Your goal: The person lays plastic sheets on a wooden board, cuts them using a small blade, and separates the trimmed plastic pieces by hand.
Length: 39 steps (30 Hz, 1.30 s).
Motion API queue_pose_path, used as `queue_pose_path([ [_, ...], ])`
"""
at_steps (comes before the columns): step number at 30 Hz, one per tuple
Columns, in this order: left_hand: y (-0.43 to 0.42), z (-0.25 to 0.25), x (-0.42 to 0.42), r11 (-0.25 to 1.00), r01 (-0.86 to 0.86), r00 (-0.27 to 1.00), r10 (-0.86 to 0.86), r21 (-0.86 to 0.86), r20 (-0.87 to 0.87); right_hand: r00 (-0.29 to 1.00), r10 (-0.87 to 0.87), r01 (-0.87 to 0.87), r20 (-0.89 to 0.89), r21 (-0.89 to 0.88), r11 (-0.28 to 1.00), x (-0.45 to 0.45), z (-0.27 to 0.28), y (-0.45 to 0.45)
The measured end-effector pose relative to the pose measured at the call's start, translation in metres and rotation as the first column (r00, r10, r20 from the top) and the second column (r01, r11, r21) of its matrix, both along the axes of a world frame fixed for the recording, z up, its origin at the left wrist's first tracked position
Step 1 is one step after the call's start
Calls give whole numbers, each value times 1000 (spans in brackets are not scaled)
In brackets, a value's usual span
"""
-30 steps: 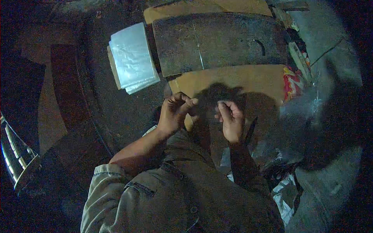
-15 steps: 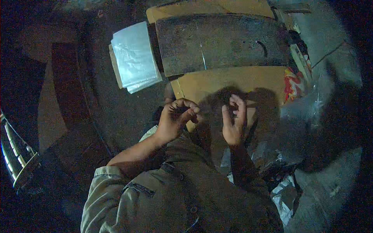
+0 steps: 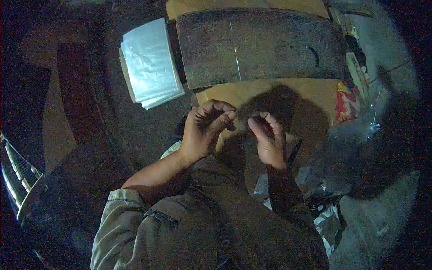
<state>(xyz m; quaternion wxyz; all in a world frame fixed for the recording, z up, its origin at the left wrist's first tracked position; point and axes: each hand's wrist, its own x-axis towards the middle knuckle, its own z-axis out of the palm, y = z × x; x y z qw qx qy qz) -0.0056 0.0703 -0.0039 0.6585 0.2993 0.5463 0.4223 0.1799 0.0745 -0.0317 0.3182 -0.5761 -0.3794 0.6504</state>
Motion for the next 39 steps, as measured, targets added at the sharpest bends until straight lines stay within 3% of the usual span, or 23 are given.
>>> queue_pose_path([
  [5, 3, -8, 5, 985, -172, 983, 173, -34, 65, 997, -48, 45, 61, 45, 998, -10, -5, 21],
  [6, 0, -9, 6, 984, -175, 984, 175, -13, -23, 994, -18, 11, 107, 64, 998, -10, -10, 26],
  [8, -7, -14, 7, 984, -177, 964, 178, 24, -197, 999, -44, 42, 10, 100, 994, -14, -21, 33],
  [10, -18, -26, 6, 993, -120, 947, 116, 6, -301, 998, -56, 56, 0, 92, 994, -15, -27, 35],
  [12, -20, -32, 8, 942, 118, 816, 89, 315, -572, 992, -99, 102, -73, 36, 994, -15, -30, 34],
  [14, -23, -25, 7, 950, 211, 749, -5, 231, -663, 994, -100, 102, -33, 62, 993, -16, -30, 33],
  [16, -21, -21, 8, 912, 398, 549, -149, 100, -823, 999, -36, 38, -16, 127, 991, -5, -43, 29],
  [18, -15, -19, 16, 906, 409, 545, -148, 107, -825, 1000, 28, -28, 5, 192, 981, -1, -49, 21],
  [20, -4, -11, 24, 877, 475, 365, -120, 74, -923, 978, -173, 166, 119, 66, 984, -2, -45, 9],
  [24, 1, -19, 31, 861, 505, 294, -113, 53, -949, 994, -87, 87, 61, -3, 996, 10, -53, 5],
  [27, 6, -21, 36, 864, 503, 250, -144, 1, -957, 965, -74, 70, 253, 23, 997, 6, -48, 6],
  [30, 7, -26, 37, 868, 496, 190, -142, -30, -971, 969, 52, -96, 243, 177, 980, 4, -43, 13],
  [32, 7, -29, 36, 869, 493, 175, -139, -35, -975, 993, -77, 82, 95, -53, 995, -2, -31, 20],
  [39, 6, -32, 36, 873, 487, 182, -135, -30, -974, 998, -41, 41, 46, -9, 999, -1, -36, 23],
])
